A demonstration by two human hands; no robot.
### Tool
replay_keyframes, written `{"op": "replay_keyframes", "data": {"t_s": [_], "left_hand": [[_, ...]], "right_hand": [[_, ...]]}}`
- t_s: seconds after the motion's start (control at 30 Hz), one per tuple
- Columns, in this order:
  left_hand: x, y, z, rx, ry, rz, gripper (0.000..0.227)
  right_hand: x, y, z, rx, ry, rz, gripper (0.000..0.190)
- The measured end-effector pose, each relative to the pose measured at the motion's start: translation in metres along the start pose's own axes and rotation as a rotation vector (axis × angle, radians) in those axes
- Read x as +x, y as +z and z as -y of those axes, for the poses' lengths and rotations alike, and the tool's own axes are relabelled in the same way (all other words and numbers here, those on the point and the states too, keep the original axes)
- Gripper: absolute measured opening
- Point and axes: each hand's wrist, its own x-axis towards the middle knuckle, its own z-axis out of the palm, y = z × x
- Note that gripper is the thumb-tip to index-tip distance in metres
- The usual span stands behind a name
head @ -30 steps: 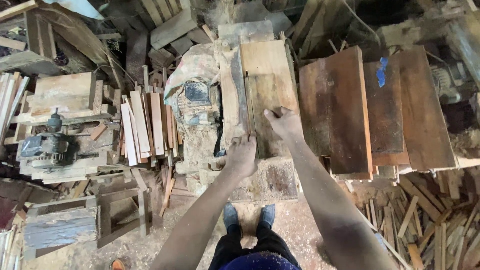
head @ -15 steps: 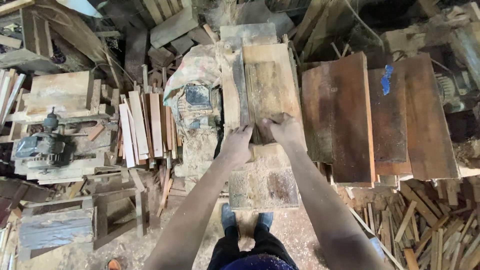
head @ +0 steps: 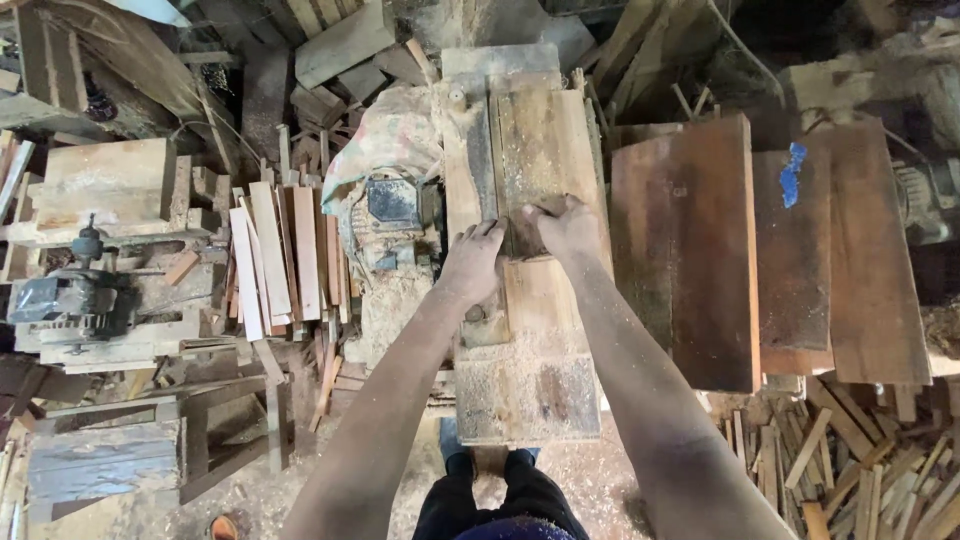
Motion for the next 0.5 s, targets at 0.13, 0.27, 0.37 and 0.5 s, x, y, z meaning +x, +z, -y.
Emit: {"op": "replay_keyframes", "data": {"t_s": [0.13,0.27,0.37,0.5], "left_hand": [[0.022,0.012,0.014,0.005,-0.021,-0.020,0.051],[0.041,0.013,0.024,0.044,-0.040,-0.005,0.044],[0.054,0.015,0.021,0.016,-0.090,0.007,0.048],[-0.007,-0.033,-0.067,-0.220,-0.387,0.202,0.061]], "right_hand": [[0.033,0.006,0.001,-0.041,-0.056,-0.008,0.073],[0.059,0.009,0.011,-0.087,-0.067,-0.014,0.079],[0.045,-0.003,0.033,-0.076,-0.104,0.001,0.079],[-0.005,-0.006,-0.005,-0.128,-0.219,0.059,0.068]]}}
